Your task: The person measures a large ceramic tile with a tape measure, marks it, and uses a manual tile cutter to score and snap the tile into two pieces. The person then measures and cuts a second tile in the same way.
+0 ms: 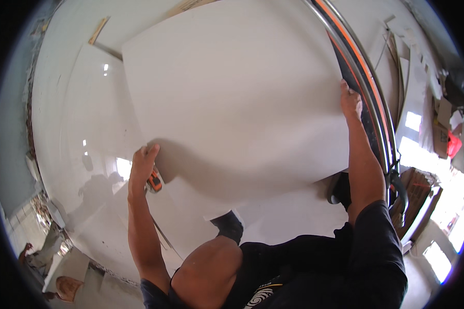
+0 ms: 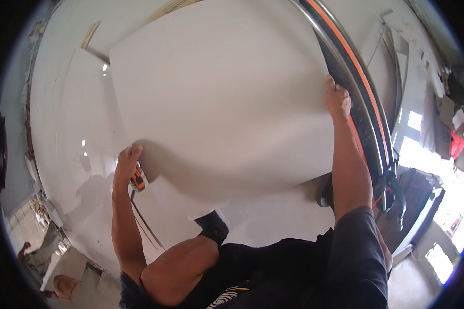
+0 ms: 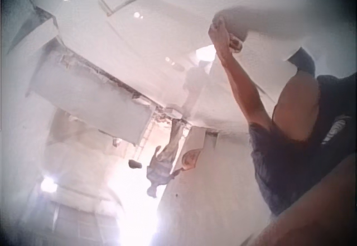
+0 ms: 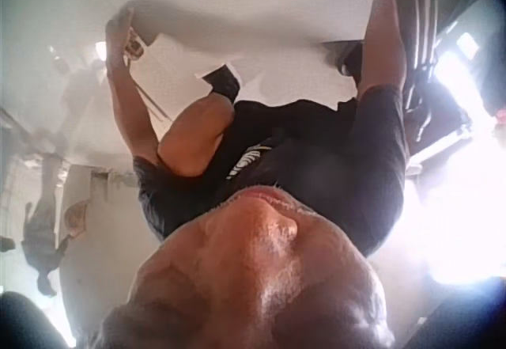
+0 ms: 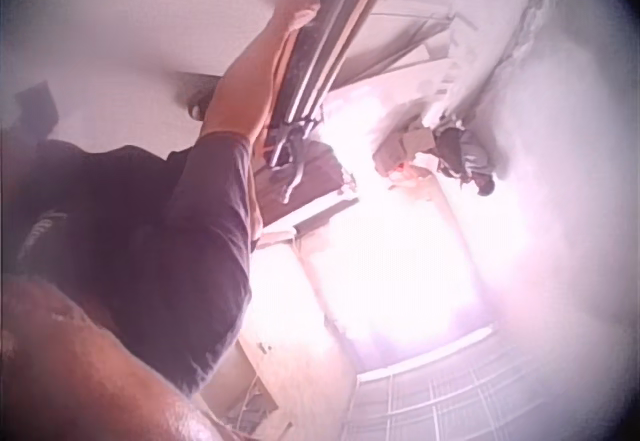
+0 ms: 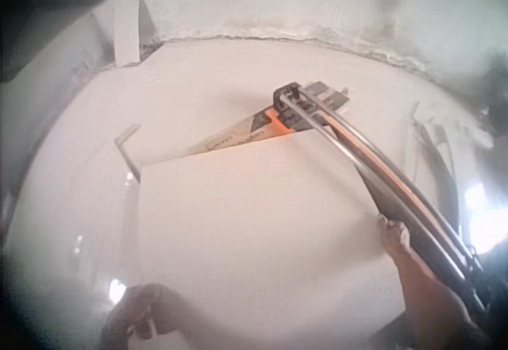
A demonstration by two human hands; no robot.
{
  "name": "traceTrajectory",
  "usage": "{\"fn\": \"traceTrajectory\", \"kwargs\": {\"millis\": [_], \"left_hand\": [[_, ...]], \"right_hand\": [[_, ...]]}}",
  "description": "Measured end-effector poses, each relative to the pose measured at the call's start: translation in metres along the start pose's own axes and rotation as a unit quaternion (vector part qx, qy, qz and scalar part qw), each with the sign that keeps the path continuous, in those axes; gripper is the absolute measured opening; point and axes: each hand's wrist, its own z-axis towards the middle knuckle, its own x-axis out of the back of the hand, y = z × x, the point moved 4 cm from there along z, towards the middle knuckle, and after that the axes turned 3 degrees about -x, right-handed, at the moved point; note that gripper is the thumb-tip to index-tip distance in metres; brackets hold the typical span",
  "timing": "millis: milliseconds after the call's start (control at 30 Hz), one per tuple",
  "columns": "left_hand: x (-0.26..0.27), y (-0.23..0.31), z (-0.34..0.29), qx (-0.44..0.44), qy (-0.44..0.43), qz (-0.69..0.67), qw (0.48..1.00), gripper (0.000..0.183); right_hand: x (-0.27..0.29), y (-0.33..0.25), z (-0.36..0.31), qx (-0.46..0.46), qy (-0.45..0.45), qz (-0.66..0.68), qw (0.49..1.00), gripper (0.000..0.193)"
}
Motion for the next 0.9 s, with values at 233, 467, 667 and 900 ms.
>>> {"fn": "traceTrajectory", "kwargs": {"millis": [233, 467, 667, 900], "left_hand": [[0.003, -0.011, 0.008, 0.003, -0.008, -0.015, 1.000, 0.051], [-0.003, -0.016, 0.016, 0.004, -0.003, -0.036, 0.999, 0.047], [-0.006, -0.026, 0.018, 0.001, 0.011, -0.086, 0.996, 0.044], [0.029, -0.021, -0.025, -0.013, 0.163, -0.204, 0.965, 0.050]], "right_hand": [[0.003, -0.008, -0.002, -0.015, -0.008, -0.004, 1.000, 0.063], [0.006, -0.007, -0.011, -0.020, 0.017, 0.046, 0.999, 0.061], [0.005, -0.007, -0.015, -0.017, 0.014, 0.054, 0.998, 0.060], [0.011, -0.043, -0.074, 0.078, 0.275, 0.076, 0.955, 0.037]]}}
